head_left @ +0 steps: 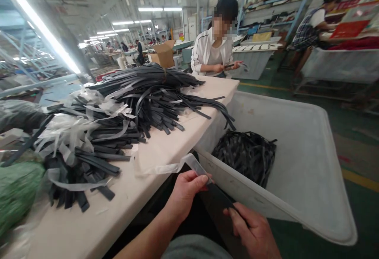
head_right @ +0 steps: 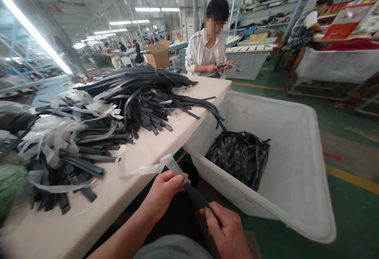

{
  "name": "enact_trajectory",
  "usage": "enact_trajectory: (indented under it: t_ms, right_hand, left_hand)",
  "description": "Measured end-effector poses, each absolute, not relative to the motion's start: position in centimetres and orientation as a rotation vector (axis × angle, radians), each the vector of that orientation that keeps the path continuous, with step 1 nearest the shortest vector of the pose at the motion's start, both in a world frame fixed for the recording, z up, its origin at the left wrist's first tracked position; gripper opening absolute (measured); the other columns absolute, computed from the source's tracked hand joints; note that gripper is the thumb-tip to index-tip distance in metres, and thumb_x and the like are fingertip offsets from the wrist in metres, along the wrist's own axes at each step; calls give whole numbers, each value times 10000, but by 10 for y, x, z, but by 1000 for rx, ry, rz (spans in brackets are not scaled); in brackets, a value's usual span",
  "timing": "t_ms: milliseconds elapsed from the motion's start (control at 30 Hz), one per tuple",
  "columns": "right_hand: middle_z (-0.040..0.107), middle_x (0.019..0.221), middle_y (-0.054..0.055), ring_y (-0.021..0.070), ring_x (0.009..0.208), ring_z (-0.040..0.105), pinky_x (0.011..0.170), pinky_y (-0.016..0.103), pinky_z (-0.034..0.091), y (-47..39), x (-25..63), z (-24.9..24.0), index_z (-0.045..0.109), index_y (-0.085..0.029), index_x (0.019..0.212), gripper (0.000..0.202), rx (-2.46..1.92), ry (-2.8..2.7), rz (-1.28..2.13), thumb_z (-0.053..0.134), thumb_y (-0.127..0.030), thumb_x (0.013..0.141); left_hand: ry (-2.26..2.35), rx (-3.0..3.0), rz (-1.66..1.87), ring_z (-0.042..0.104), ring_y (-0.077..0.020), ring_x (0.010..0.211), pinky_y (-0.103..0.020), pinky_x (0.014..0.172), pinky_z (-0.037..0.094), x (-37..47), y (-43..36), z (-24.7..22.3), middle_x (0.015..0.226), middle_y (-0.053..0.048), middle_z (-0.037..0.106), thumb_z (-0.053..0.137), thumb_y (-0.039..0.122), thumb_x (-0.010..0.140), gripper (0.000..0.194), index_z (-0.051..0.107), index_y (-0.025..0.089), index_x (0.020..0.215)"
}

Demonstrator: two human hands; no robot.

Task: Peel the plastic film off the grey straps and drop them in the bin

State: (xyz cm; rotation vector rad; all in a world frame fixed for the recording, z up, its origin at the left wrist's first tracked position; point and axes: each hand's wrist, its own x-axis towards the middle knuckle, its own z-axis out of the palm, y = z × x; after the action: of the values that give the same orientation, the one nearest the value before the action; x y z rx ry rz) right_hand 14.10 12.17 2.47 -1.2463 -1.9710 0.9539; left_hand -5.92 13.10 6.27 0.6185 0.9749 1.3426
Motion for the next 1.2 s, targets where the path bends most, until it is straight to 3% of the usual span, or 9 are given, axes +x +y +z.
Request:
enact_trajectory:
  t_ms: [200,300,500,567,700,900,1033,1100,1200]
  right_hand:
    - [654,681,22,132,500,584,506,231,467,121,127,20,659,-182,973,419,-1079,-1928,1335,414,-522,966]
    - [660,683,35,141,512,605,506,233,475,121,130,12,665,-175,963,446,-1054,-1878,1496,412,-543,966]
    - [633,633,46,172,571,603,569,255,503,121,145,16,638,-178,760,446,-1233,-1475,1177,505,-573,920]
    - [661,697,60,186,629,625,618,271,516,114,149,11,646,-176,814,443,-1213,-1433,1198,506,-585,915]
    - [663,668,68,198,595,637,586,296,508,106,149,-3,652,-158,890,554,-1245,-1364,1483,449,-673,903]
    - [656,674,63,188,615,628,627,299,489,130,139,-11,633,-144,844,559,-1294,-1194,1382,486,-683,884]
    - [680,690,82,186,570,638,567,290,478,120,125,-43,630,-120,931,640,-1268,-1092,1651,507,-741,834]
    - [673,644,83,180,516,627,532,281,468,116,120,-57,625,-108,904,677,-1273,-1027,1751,524,-768,797]
    - [670,633,78,173,512,623,536,279,474,126,118,-61,616,-108,865,655,-1262,-946,1706,550,-754,785]
  left_hand:
    - [1008,605,1356,645,-187,782,-278,753,498,-57,139,61,840,-111,733,796,448,702,385,765,112,889]
    - [1039,690,1315,640,-174,745,-260,716,487,-55,142,66,823,-101,729,776,454,716,378,764,111,874]
    - [772,844,858,477,-133,357,-244,404,339,-12,156,80,442,21,520,718,557,712,456,722,127,862]
    - [806,891,871,472,-120,388,-240,437,349,-1,167,83,454,24,526,710,535,719,423,733,137,860]
    - [879,944,993,561,-124,628,-226,632,420,9,187,65,680,-38,667,736,430,713,309,751,124,746]
    - [770,734,767,433,-115,335,-248,393,339,15,197,6,467,33,492,723,503,728,392,703,120,810]
    - [930,655,877,637,-153,644,-234,613,476,5,204,-10,736,-95,703,806,444,677,379,736,98,814]
    - [960,629,858,665,-172,784,-233,715,488,-1,204,-18,857,-130,732,821,430,671,385,748,90,835]
    - [932,595,794,634,-150,644,-232,615,471,-4,197,-34,785,-117,721,822,452,670,421,743,77,844]
